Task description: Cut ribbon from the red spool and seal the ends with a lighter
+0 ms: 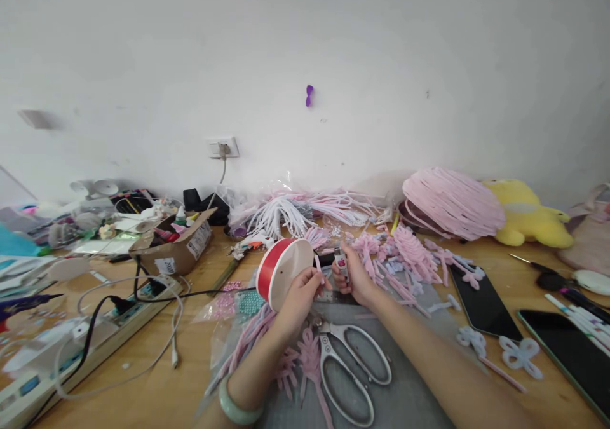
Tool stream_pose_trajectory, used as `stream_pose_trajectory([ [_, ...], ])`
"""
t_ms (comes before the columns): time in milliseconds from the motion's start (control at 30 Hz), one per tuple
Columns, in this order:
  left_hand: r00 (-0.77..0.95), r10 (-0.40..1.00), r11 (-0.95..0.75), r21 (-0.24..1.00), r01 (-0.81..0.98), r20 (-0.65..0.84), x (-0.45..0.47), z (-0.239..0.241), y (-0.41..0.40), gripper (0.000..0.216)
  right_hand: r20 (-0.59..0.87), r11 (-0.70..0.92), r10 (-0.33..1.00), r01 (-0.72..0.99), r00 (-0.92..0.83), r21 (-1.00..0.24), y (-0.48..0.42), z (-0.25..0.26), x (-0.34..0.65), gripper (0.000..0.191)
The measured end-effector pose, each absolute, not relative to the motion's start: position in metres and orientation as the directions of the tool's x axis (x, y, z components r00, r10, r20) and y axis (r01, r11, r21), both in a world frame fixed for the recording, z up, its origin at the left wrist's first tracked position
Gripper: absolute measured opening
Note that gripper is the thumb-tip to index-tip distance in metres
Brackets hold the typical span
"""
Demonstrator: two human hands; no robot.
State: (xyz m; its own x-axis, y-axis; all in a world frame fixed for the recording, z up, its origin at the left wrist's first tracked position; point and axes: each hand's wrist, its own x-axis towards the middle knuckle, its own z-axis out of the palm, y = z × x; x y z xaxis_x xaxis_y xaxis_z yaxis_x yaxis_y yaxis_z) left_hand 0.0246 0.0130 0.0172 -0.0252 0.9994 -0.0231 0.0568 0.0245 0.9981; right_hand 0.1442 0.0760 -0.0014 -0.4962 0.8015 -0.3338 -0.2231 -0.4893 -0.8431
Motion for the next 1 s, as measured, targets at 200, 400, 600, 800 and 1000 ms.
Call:
stream_pose_trajectory([
  [200,-0.022,1.0,0.011,0.998,0.06,-0.01,0.026,0.013,0.016,0.023,-0.178,-0.302,0.893,-0.258,-0.413,-0.918,0.069,-0.007,0.135,0.042],
  [400,-0.01,0.999,-0.037,0.99,0.138,0.038,0.024,0.011,0.016,0.024,-0.105,-0.199,0.917,-0.212,-0.384,-0.957,0.066,0.0,0.132,0.03],
  [600,0.014,0.998,-0.055,0.963,0.264,0.053,0.024,0.008,0.014,0.027,-0.083,-0.148,0.937,-0.172,-0.341,-0.974,0.068,-0.002,0.131,0.03],
  [800,0.03,0.997,-0.078,0.948,0.307,0.072,0.023,0.01,0.013,0.029,-0.085,-0.125,0.968,-0.158,-0.236,-0.979,0.069,-0.005,0.128,0.026],
  [1000,0.076,0.985,-0.171,0.92,0.353,0.154,0.023,0.011,0.01,0.021,-0.16,-0.231,0.96,-0.328,-0.228,-0.916,0.066,0.0,0.126,0.027],
])
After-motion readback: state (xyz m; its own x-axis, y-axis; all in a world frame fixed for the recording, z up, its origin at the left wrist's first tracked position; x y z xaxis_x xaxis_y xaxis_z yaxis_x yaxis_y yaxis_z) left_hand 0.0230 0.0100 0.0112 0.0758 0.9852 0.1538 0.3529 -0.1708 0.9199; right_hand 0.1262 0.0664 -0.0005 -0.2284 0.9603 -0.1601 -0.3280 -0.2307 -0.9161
